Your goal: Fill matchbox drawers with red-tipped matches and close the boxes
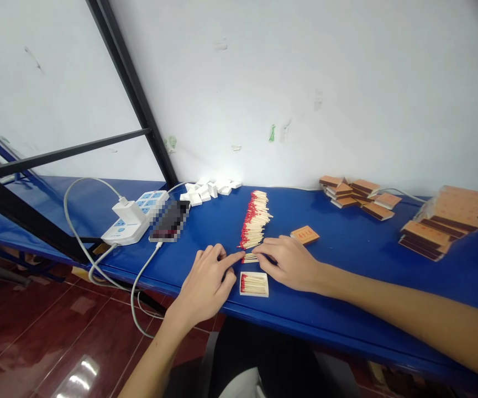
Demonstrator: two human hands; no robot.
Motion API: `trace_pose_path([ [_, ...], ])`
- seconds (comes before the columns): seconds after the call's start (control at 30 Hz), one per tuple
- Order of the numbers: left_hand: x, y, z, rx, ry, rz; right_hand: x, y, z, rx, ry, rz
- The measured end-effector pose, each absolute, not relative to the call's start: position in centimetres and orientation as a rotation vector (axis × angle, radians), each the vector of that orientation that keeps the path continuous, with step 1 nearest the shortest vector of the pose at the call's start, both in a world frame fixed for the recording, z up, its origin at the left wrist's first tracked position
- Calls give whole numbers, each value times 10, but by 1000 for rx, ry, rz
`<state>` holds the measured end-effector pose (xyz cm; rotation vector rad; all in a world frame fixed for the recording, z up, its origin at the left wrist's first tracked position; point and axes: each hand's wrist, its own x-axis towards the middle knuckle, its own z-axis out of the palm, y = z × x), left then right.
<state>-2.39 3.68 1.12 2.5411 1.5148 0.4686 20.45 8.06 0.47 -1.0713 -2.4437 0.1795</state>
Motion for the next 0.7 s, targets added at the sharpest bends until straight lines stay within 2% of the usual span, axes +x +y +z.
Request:
trace_pose_path([
  [0.7, -22, 40, 9, 2508, 1554, 431, 203, 81, 9, -1127, -2482, 179],
])
